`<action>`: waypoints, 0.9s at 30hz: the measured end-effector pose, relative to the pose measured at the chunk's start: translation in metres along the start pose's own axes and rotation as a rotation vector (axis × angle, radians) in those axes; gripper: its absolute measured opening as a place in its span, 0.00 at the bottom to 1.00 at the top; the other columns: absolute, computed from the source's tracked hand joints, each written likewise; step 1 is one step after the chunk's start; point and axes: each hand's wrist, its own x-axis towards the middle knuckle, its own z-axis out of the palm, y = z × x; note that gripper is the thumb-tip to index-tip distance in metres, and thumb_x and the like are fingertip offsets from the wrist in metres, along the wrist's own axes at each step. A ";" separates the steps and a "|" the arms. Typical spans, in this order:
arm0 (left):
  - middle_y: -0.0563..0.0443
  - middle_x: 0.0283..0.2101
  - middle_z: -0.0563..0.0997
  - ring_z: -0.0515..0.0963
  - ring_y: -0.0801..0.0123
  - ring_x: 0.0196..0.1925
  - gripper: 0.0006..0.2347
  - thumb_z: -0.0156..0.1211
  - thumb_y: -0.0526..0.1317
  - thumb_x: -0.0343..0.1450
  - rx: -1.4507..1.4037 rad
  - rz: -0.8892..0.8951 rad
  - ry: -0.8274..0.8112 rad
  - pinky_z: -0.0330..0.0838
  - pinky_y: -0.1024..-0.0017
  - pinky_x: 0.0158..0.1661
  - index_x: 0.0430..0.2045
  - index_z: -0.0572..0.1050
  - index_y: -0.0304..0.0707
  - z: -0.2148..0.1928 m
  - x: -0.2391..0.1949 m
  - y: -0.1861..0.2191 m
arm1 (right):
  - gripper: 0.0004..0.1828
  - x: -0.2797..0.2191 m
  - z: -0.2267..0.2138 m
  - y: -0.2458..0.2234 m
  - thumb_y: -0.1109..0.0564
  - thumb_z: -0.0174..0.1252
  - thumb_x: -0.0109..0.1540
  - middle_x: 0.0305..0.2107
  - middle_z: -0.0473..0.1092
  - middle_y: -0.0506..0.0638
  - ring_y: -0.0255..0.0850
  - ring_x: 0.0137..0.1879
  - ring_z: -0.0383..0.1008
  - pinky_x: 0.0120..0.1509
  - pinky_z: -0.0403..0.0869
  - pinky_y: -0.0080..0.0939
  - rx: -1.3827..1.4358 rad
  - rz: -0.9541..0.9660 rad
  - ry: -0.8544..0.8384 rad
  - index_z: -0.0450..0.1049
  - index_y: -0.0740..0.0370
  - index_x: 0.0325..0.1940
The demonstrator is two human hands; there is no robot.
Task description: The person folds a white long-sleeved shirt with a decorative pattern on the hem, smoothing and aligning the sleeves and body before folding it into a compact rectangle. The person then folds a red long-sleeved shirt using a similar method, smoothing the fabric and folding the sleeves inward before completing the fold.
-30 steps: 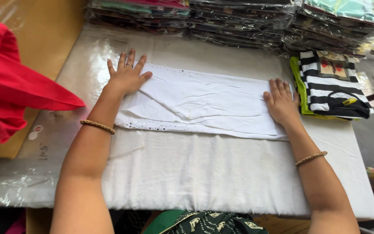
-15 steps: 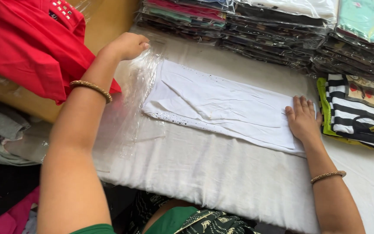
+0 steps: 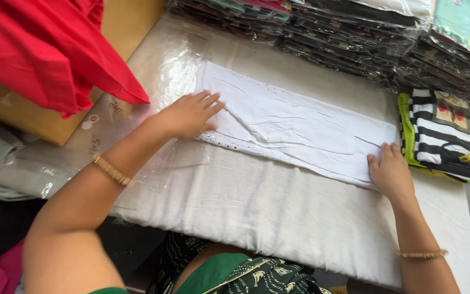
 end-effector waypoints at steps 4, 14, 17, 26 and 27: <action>0.52 0.77 0.46 0.43 0.58 0.77 0.34 0.50 0.58 0.72 0.001 -0.079 -0.090 0.42 0.50 0.69 0.72 0.49 0.48 0.021 -0.062 0.000 | 0.35 -0.034 0.001 0.029 0.43 0.49 0.69 0.70 0.58 0.71 0.66 0.73 0.58 0.75 0.59 0.55 0.021 -0.030 -0.025 0.63 0.72 0.72; 0.55 0.61 0.73 0.62 0.63 0.72 0.18 0.51 0.53 0.73 -0.009 -0.159 -0.157 0.45 0.48 0.71 0.54 0.74 0.50 -0.028 -0.126 0.011 | 0.34 -0.053 -0.016 0.026 0.43 0.54 0.70 0.64 0.64 0.72 0.67 0.69 0.62 0.71 0.64 0.58 0.017 0.019 0.048 0.68 0.72 0.71; 0.47 0.49 0.82 0.75 0.57 0.61 0.13 0.53 0.49 0.75 -0.104 -0.250 -0.097 0.61 0.52 0.63 0.46 0.80 0.47 -0.050 -0.116 0.015 | 0.35 -0.053 -0.012 0.030 0.42 0.56 0.69 0.62 0.65 0.72 0.67 0.66 0.62 0.68 0.66 0.59 -0.004 0.027 0.068 0.69 0.72 0.70; 0.45 0.42 0.79 0.79 0.57 0.48 0.11 0.69 0.42 0.64 -0.507 -0.439 0.259 0.73 0.62 0.48 0.36 0.82 0.40 -0.003 -0.063 -0.007 | 0.34 -0.057 -0.010 0.029 0.40 0.56 0.69 0.63 0.66 0.69 0.64 0.66 0.63 0.67 0.67 0.59 -0.023 0.023 0.091 0.71 0.69 0.70; 0.47 0.44 0.78 0.79 0.59 0.49 0.12 0.72 0.43 0.62 -0.526 -0.488 0.217 0.72 0.63 0.49 0.34 0.82 0.41 -0.005 -0.062 -0.002 | 0.34 -0.058 -0.010 0.028 0.41 0.56 0.69 0.63 0.66 0.68 0.64 0.66 0.64 0.67 0.67 0.59 -0.023 0.033 0.084 0.71 0.69 0.70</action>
